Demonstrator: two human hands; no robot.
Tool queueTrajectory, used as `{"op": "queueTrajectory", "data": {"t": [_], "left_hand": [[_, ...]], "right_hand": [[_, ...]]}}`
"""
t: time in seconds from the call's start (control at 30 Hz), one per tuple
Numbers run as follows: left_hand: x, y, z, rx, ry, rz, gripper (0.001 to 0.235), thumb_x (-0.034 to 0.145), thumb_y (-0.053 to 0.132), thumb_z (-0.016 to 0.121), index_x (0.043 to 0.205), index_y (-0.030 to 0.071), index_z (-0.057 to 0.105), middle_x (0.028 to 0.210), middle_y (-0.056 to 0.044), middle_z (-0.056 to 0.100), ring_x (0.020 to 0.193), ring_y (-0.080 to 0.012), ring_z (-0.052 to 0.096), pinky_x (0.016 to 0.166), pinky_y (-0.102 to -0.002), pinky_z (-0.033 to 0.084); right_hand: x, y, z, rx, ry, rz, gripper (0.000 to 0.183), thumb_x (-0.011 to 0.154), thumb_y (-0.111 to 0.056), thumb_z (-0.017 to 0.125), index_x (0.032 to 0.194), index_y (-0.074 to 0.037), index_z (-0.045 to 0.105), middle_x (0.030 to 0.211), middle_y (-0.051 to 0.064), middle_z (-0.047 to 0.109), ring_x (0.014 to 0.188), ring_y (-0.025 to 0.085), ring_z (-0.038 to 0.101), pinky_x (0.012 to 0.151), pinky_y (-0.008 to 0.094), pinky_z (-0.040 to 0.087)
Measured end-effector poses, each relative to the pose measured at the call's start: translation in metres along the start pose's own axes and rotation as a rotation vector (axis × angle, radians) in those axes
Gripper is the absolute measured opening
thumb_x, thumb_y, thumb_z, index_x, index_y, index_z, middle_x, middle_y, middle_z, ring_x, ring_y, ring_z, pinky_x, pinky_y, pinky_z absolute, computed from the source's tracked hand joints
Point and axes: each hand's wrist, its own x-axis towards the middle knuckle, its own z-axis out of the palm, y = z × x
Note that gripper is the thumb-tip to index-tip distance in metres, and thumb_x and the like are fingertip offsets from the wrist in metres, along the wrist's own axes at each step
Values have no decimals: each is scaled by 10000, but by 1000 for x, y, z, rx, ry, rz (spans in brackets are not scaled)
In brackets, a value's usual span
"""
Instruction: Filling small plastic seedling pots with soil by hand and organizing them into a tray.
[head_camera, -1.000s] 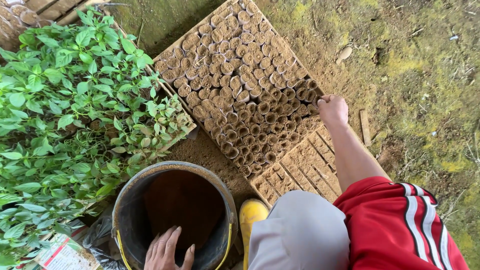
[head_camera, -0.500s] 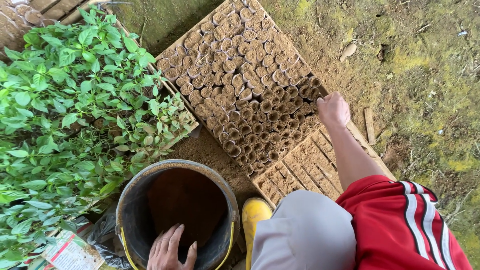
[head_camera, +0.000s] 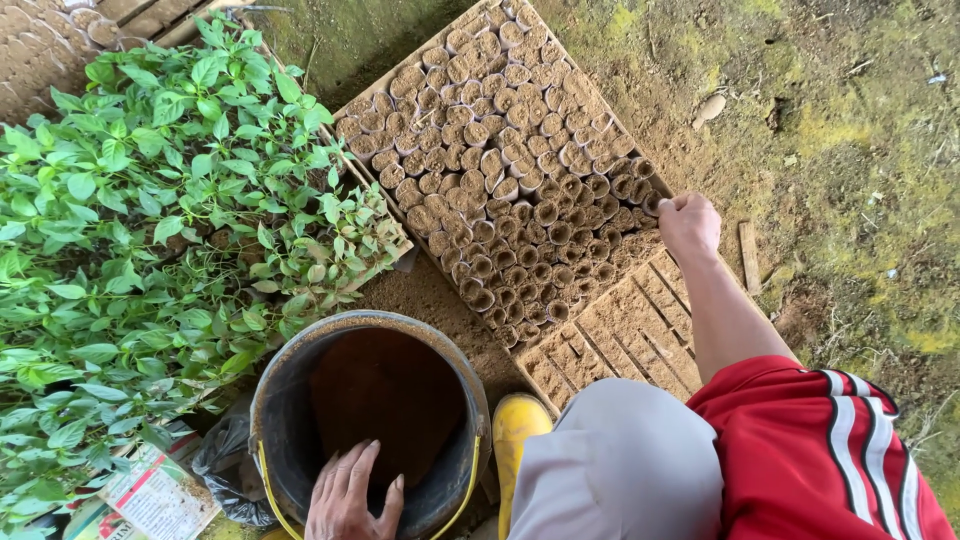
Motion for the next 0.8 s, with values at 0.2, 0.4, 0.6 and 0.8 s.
{"op": "queueTrajectory", "data": {"t": [0.2, 0.4, 0.6, 0.8], "left_hand": [[7, 10, -8, -15, 6, 10, 568, 759, 323, 797, 1275, 109, 690, 1266, -66, 744, 1205, -241, 700, 1154, -444, 496], [12, 24, -33, -53, 175, 125, 493, 812, 291, 774, 1247, 75, 687, 1206, -73, 738, 1077, -265, 695, 1098, -417, 484], [9, 15, -42, -138, 147, 226, 430, 843, 281, 753, 1204, 59, 677, 1194, -83, 705, 1109, -281, 656, 1118, -431, 436], [17, -6, -72, -267, 486, 182, 170, 831, 134, 766, 989, 104, 711, 1019, -54, 717, 918, -254, 665, 890, -378, 515]], "right_hand": [[18, 21, 4, 82, 45, 21, 102, 1024, -80, 536, 1018, -82, 638, 1003, 90, 690, 532, 74, 449, 449, 185, 440], [-17, 26, 6, -35, 170, -320, 449, 1090, -265, 654, 689, -104, 536, 614, -25, 479, 517, 107, 331, 439, 348, 320], [-170, -58, -29, -430, -233, -369, 599, 1012, -139, 605, 1579, -125, 415, 1619, 230, 333, 1346, 456, 444, 987, 704, 456], [-158, -56, -67, -457, -116, -634, 358, 1121, -256, 595, 1462, -150, 620, 1361, 161, 665, 784, 289, 678, 438, 392, 513]]}}
